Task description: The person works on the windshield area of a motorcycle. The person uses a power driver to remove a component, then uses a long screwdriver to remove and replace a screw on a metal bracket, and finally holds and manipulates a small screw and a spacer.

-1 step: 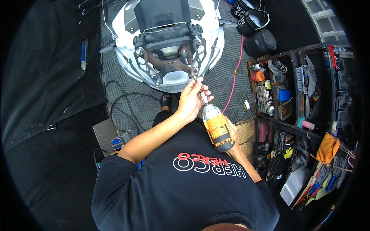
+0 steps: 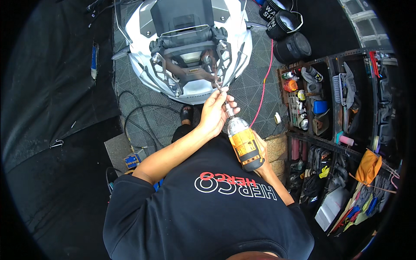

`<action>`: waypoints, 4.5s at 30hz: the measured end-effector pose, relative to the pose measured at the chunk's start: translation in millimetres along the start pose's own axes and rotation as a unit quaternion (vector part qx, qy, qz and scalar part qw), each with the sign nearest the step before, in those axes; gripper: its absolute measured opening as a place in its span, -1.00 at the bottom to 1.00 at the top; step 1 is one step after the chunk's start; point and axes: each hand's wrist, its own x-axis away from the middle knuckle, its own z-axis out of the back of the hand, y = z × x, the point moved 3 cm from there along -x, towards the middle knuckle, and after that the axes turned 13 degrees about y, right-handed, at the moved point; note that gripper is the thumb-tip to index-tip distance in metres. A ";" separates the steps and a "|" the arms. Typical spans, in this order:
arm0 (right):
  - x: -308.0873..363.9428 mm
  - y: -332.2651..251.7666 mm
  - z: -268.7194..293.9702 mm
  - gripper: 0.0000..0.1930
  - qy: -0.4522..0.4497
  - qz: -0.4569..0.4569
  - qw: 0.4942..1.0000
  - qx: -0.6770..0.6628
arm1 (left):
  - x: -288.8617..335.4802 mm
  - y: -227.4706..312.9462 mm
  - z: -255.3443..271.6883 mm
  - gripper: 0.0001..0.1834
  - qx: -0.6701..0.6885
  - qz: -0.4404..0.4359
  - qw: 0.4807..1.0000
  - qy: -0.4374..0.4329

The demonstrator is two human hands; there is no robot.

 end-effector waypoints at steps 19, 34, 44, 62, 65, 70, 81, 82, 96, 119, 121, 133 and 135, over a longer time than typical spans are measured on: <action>-14.1 -2.9 9.7 -0.40 -0.006 0.162 0.981 0.111 | -5.4 2.8 -5.8 -0.77 -0.007 -0.016 1.000 0.016; -18.1 2.0 13.2 -0.55 -0.002 0.136 0.986 0.094 | -10.1 2.4 -2.6 -0.76 -0.014 -0.020 1.000 0.007; -19.1 6.3 16.4 -0.33 -0.040 0.136 0.984 0.109 | -9.0 4.0 -4.6 -0.79 -0.023 -0.014 0.999 0.032; -18.8 -12.0 8.9 -0.60 -0.002 0.112 0.990 0.081 | -5.1 7.5 -4.5 -0.75 -0.005 -0.020 0.999 0.025; -18.9 -10.0 8.8 -0.60 0.003 0.111 0.990 0.085 | -5.6 7.1 -3.8 -0.76 -0.005 -0.020 0.999 0.026; -20.2 -2.9 10.2 -0.60 -0.003 0.159 0.983 0.089 | -6.5 5.8 -4.2 -0.77 -0.008 -0.025 0.999 0.026; -21.4 3.4 9.5 -0.59 -0.001 0.220 0.972 0.086 | -6.7 4.4 -4.5 -0.77 -0.018 -0.030 0.999 0.034; -21.7 4.8 10.1 -0.58 -0.001 0.209 0.974 0.086 | -6.9 4.4 -4.6 -0.77 -0.019 -0.032 0.999 0.033; -27.2 -2.9 19.9 -0.54 -0.002 0.194 0.972 0.133 | -11.7 2.1 -4.1 -0.80 -0.024 -0.032 0.998 0.050; 26.1 6.2 45.9 -0.35 0.090 0.073 0.985 0.131 | -33.7 -62.4 -55.8 -0.76 -0.012 0.147 0.989 -0.027; 33.7 5.8 55.2 -0.32 0.132 -0.008 0.980 0.146 | -59.0 -96.7 -69.8 -0.74 -0.029 0.210 0.977 -0.016; 17.3 145.1 203.2 -0.27 0.245 -0.140 0.951 0.124 | -217.2 -346.1 -114.8 -0.70 -0.096 0.305 0.932 0.172; 6.2 173.3 234.9 -0.28 0.228 -0.188 0.947 0.128 | -248.1 -382.5 -131.4 -0.66 -0.118 0.316 0.927 0.161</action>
